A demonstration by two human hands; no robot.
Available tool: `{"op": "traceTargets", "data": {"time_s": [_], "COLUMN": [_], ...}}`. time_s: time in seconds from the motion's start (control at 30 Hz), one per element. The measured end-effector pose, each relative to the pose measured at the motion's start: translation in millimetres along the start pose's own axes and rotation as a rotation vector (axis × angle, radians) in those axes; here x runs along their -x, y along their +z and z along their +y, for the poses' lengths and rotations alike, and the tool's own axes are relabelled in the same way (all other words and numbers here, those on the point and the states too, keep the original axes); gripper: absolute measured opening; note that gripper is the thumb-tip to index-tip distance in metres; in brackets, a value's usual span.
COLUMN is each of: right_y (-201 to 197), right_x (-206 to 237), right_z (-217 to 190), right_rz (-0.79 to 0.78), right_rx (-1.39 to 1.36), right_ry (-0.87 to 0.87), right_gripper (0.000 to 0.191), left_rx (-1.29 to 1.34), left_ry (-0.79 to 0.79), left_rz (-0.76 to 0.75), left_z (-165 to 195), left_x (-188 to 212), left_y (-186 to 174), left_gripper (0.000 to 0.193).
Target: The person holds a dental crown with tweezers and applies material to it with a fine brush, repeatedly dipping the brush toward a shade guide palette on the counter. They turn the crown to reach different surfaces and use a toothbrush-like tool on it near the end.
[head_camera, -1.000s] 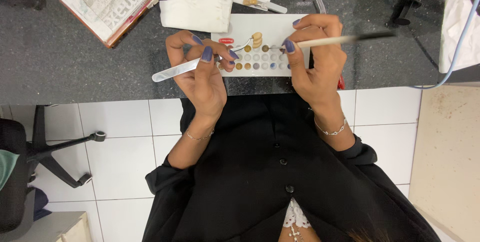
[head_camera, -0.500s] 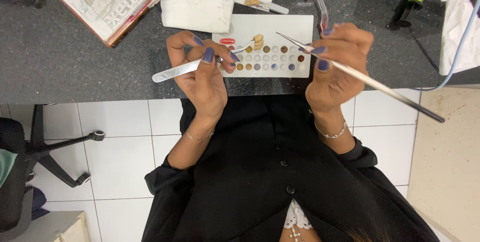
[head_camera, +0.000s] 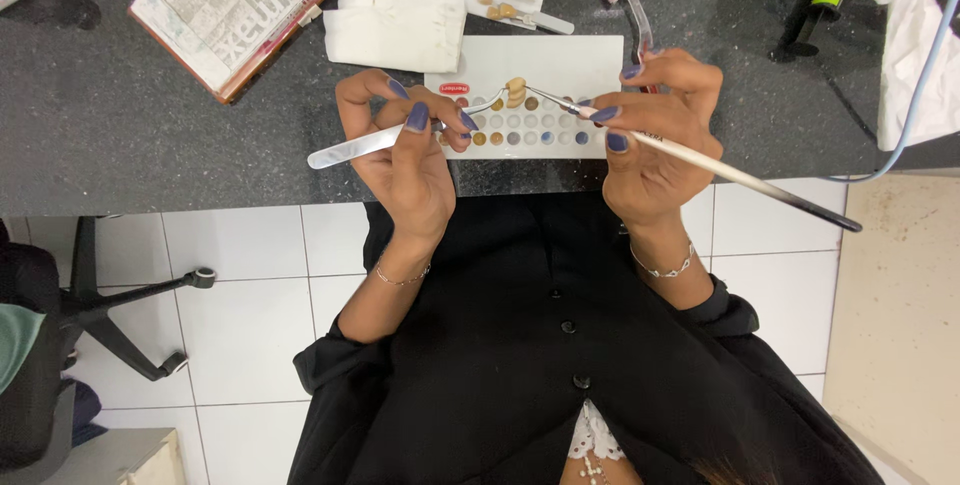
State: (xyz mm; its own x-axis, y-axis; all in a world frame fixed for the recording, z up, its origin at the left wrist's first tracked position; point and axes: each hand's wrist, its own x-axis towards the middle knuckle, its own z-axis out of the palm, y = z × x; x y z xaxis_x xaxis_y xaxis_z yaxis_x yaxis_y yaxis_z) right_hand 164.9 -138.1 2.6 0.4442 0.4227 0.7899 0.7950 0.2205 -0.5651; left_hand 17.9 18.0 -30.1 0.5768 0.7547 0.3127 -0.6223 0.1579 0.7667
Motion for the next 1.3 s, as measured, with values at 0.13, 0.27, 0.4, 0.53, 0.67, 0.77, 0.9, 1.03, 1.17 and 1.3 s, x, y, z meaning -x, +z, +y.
{"op": "traceTargets", "data": {"time_s": [0.13, 0.27, 0.4, 0.53, 0.67, 0.77, 0.9, 1.03, 1.17, 1.3], "right_y": [-0.2, -0.7, -0.5, 0.0, 1.4, 1.1, 0.6, 1.8, 1.4, 0.1], "right_x": [0.5, 1.2, 1.7, 1.4, -0.9, -0.8, 1.4, 2.6, 2.7, 3.7], "right_z": [-0.5, -0.2, -1.2, -3.0, -0.9, 0.1, 0.5, 1.6, 1.9, 0.4], "right_rz": [-0.026, -0.016, -0.016, -0.007, 0.008, 0.002, 0.005, 0.007, 0.019, -0.021], "right_rx": [0.007, -0.007, 0.019, -0.002, 0.003, 0.007, 0.035, -0.004, 0.021, -0.001], "right_ry": [0.016, 0.026, 0.017, 0.017, -0.010, -0.027, -0.014, -0.021, -0.012, -0.018], "right_gripper": [0.022, 0.021, 0.020, 0.023, 0.023, 0.024, 0.023, 0.024, 0.022, 0.020], "left_rx": [0.015, 0.017, 0.028, 0.030, 0.026, 0.002, 0.027, 0.025, 0.011, 0.033], "left_ry": [0.007, 0.005, -0.008, 0.002, 0.001, 0.008, 0.004, -0.001, 0.029, -0.001], "left_rz": [-0.006, -0.009, -0.001, -0.001, 0.008, 0.004, -0.001, 0.010, -0.004, 0.002], "left_z": [0.3, 0.5, 0.1, -0.2, -0.6, -0.5, -0.8, -1.2, -1.8, -0.7], "left_x": [-0.7, -0.2, 0.3, 0.0, -0.3, -0.1, 0.5, 1.2, 0.1, 0.8], "left_y": [-0.1, -0.3, -0.1, -0.1, -0.1, -0.9, -1.4, -1.6, -1.7, -2.0], "left_gripper": [0.020, 0.020, 0.020, 0.021, 0.020, 0.020, 0.021, 0.021, 0.020, 0.020]}}
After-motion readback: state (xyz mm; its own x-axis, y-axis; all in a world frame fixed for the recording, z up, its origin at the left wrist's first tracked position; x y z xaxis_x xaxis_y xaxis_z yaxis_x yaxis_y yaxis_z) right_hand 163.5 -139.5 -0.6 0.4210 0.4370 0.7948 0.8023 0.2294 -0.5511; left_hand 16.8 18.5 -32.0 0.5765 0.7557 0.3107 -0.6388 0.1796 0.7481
